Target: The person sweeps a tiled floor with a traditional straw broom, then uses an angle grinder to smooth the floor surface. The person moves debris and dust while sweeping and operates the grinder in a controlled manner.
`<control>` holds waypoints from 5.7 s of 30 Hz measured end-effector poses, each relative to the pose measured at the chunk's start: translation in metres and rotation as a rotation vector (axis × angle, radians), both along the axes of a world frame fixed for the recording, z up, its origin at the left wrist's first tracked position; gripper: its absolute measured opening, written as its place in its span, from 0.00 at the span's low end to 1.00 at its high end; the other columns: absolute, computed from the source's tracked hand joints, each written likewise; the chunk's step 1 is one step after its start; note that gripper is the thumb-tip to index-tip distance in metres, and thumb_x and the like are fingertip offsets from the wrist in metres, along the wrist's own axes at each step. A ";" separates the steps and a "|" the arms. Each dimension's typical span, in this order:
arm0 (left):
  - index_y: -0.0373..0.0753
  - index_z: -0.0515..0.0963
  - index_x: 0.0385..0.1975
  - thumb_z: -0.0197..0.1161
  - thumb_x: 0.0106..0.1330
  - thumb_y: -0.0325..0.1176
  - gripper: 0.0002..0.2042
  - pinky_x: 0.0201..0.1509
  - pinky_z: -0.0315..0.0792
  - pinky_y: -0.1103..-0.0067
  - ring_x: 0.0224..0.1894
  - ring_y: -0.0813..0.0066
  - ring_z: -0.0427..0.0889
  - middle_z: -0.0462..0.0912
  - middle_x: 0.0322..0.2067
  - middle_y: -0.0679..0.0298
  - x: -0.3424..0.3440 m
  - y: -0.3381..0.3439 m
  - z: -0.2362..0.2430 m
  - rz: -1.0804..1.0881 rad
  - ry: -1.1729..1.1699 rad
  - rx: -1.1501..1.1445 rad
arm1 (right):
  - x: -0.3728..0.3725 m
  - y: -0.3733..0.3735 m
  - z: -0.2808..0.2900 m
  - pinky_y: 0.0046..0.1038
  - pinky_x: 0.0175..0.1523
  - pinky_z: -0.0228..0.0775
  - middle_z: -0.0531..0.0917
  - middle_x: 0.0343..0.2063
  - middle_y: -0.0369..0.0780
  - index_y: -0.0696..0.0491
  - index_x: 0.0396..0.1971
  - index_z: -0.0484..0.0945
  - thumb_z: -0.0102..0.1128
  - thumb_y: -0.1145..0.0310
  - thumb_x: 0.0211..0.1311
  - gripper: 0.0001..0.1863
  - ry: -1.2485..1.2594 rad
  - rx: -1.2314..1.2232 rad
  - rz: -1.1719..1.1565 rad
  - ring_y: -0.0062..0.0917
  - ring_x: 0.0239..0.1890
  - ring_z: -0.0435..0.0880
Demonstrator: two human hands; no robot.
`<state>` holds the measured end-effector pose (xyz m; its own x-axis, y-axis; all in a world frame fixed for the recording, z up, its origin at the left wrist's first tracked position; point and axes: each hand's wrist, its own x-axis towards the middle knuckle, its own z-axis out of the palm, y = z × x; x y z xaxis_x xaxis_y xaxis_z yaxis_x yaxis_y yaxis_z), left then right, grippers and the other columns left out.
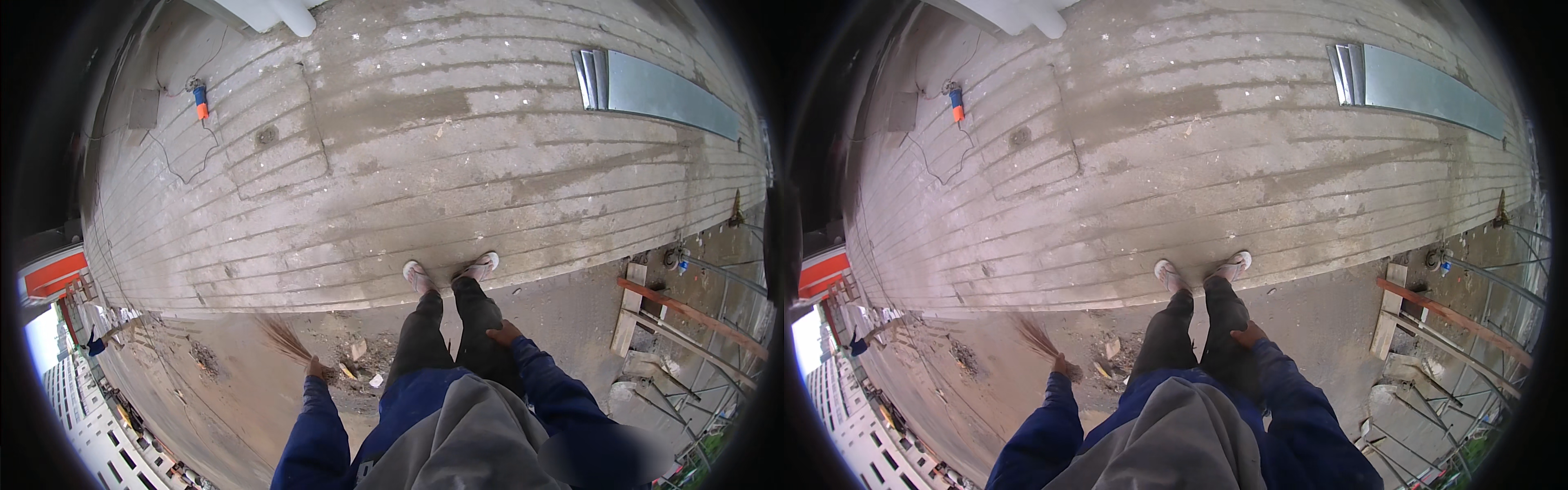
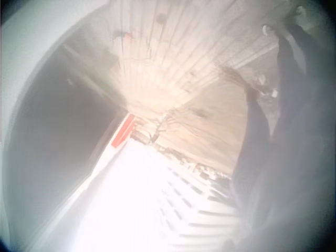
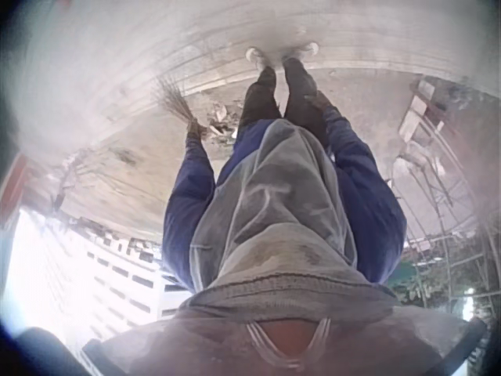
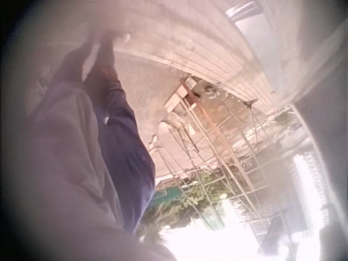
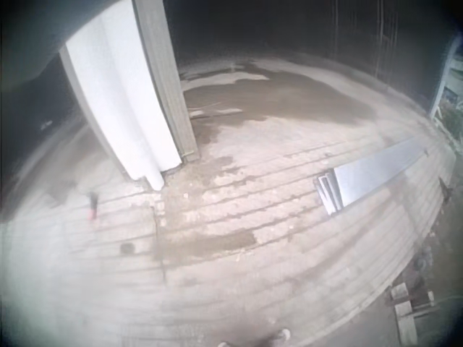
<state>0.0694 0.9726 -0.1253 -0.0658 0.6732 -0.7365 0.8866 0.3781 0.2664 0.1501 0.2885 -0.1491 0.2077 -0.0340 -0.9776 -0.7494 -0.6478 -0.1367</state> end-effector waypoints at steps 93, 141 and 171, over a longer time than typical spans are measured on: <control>0.36 0.66 0.69 0.76 0.57 0.46 0.41 0.61 0.79 0.56 0.56 0.39 0.86 0.86 0.52 0.37 0.186 0.186 0.212 0.179 -0.207 0.244 | 0.371 0.790 0.767 0.38 0.46 0.84 0.87 0.40 0.55 0.67 0.49 0.80 0.56 0.45 0.81 0.32 0.729 2.063 0.322 0.39 0.40 0.90; 0.44 0.70 0.61 0.74 0.61 0.49 0.32 0.56 0.80 0.49 0.51 0.41 0.89 0.91 0.44 0.47 0.709 0.527 0.266 -1.914 -0.145 -0.238 | 0.385 0.719 0.257 0.41 0.57 0.82 0.90 0.47 0.50 0.54 0.58 0.84 0.61 0.60 0.73 0.20 -0.495 -0.064 -0.073 0.46 0.54 0.89; 0.29 0.68 0.73 0.68 0.67 0.40 0.36 0.29 0.85 0.62 0.31 0.59 0.92 0.89 0.39 0.50 0.584 0.293 0.239 -0.713 -0.077 -0.169 | 0.763 0.404 0.303 0.36 0.25 0.80 0.79 0.27 0.40 0.56 0.46 0.72 0.73 0.71 0.62 0.19 -1.090 0.250 -1.259 0.30 0.22 0.84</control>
<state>0.6536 1.2657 0.1139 0.4020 0.4102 -0.8186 0.9134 -0.2423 0.3271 0.9129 0.6928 0.1539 0.7095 -0.5707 -0.4134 -0.2413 0.3544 -0.9034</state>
